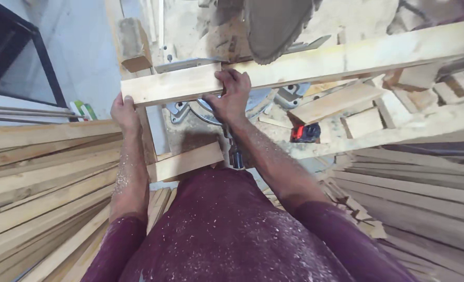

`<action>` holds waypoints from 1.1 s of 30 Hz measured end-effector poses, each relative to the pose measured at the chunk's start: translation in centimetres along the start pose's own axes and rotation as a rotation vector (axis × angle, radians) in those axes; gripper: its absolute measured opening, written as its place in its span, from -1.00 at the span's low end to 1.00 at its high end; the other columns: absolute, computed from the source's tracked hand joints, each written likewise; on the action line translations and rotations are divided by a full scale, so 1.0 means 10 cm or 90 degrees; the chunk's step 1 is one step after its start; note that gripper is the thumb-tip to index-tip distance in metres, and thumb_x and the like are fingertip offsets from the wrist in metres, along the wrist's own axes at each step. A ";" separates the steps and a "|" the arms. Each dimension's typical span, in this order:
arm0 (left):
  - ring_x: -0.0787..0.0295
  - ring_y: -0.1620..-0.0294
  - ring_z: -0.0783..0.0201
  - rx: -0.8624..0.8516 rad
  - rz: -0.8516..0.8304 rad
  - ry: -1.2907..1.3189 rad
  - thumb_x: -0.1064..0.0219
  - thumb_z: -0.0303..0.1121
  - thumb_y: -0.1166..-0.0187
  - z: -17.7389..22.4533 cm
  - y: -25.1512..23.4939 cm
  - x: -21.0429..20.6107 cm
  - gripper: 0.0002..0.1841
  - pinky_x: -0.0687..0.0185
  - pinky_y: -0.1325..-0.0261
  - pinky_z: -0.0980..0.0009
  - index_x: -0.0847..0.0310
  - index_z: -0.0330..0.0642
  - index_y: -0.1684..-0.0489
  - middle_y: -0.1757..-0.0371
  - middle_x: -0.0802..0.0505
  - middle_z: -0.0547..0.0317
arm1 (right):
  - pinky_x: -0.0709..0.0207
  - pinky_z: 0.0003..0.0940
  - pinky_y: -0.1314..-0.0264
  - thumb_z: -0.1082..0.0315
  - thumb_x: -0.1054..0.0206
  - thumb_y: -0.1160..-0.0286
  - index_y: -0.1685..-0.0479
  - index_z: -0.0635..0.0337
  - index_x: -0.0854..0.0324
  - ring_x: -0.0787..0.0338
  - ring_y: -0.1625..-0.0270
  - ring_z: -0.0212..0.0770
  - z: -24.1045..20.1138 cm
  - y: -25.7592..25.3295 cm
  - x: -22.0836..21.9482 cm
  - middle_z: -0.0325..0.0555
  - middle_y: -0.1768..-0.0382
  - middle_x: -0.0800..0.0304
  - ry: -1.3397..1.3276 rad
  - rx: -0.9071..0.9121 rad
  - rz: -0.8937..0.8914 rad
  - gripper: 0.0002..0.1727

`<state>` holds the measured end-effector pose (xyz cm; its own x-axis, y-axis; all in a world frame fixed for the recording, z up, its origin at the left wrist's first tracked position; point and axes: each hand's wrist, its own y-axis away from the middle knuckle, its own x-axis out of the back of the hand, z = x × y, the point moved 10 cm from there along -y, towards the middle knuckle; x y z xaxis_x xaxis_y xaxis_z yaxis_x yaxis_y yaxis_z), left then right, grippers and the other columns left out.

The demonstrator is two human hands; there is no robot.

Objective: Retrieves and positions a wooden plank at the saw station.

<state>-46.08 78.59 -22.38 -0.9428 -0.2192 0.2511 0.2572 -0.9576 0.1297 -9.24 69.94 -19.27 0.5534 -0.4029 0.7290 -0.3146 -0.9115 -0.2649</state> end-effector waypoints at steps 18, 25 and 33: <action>-0.88 -0.06 0.14 0.043 -0.010 0.069 -0.35 -0.42 -0.66 0.04 0.08 -0.05 -0.66 -0.86 -0.16 0.19 -0.63 -0.34 -0.34 -0.08 -0.87 -0.07 | 0.01 0.26 -0.84 -0.24 -0.59 -0.19 -0.38 -0.01 -0.69 -0.56 -0.60 0.00 0.00 0.00 -0.02 -0.13 -0.42 -0.74 0.006 -0.002 -0.034 -0.25; -0.88 -0.03 0.19 0.021 -0.030 -0.033 -0.39 -0.38 -0.62 0.10 0.03 -0.02 -0.66 -0.83 -0.20 0.18 -0.67 -0.33 -0.29 -0.06 -0.88 -0.05 | -0.02 0.27 -0.83 -0.16 -0.66 -0.11 -0.36 0.02 -0.69 -0.57 -0.58 0.05 -0.02 -0.03 0.01 -0.04 -0.39 -0.72 0.006 -0.030 -0.047 -0.24; -0.86 0.06 0.19 0.130 -0.196 -0.151 -0.30 -0.19 -0.72 0.05 -0.11 -0.06 -0.65 -0.81 -0.07 0.17 -0.65 -0.24 -0.27 -0.06 -0.87 0.01 | 0.02 0.33 -0.82 -0.14 -0.61 -0.23 -0.43 0.06 -0.64 -0.52 -0.62 0.11 -0.04 -0.02 -0.03 -0.01 -0.45 -0.69 0.023 0.009 -0.055 -0.24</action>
<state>-45.70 79.90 -22.20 -0.9134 0.1429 0.3812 0.0305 -0.9096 0.4143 -9.66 70.24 -19.20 0.5503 -0.3195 0.7714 -0.2556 -0.9440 -0.2087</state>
